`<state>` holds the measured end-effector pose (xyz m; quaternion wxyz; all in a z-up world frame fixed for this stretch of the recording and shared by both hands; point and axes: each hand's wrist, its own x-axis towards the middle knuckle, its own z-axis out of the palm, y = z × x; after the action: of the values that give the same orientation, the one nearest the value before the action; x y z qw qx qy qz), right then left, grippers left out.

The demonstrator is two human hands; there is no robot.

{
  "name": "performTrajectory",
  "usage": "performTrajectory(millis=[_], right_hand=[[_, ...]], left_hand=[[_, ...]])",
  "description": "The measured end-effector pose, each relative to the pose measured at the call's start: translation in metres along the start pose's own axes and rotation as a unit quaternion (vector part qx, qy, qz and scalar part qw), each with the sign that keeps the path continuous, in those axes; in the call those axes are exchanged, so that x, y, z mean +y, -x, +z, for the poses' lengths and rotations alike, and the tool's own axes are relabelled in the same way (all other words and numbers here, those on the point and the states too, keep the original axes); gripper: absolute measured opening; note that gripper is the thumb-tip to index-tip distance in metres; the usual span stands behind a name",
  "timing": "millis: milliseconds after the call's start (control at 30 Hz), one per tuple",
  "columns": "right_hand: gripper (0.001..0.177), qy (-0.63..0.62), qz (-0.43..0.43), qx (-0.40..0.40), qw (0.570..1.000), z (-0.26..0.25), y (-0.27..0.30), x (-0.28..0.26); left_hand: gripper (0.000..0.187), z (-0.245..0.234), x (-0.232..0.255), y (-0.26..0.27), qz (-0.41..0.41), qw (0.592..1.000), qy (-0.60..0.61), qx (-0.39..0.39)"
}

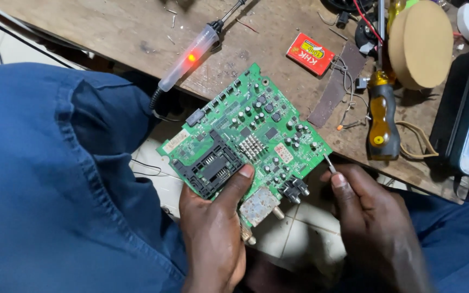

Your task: Repairing a circuit board by probing and manipulating components with a voltage tester screwdriver.

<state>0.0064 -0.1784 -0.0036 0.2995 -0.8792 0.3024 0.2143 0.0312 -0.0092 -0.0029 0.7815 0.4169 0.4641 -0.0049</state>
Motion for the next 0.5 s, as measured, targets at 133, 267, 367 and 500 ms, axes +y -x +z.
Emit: performTrajectory(millis=[133,267,367,500], right_hand=[[0.029,0.104,-0.09,0.05,0.989,0.01,-0.005,0.015],[0.026,0.148,-0.086,0.063,0.983,0.015,-0.008,0.012],[0.024,0.17,-0.133,0.08,0.973,0.013,-0.005,0.005],[0.025,0.136,-0.182,0.124,0.966,0.008,-0.003,-0.001]], left_hand=[[0.059,-0.004,-0.006,-0.006,0.007,0.999,0.033,-0.012],[0.061,-0.006,-0.004,-0.009,-0.02,1.0,0.016,0.007],[0.06,-0.007,-0.004,-0.008,0.002,1.0,0.008,-0.005],[0.056,-0.001,0.004,-0.008,0.012,1.0,-0.017,-0.011]])
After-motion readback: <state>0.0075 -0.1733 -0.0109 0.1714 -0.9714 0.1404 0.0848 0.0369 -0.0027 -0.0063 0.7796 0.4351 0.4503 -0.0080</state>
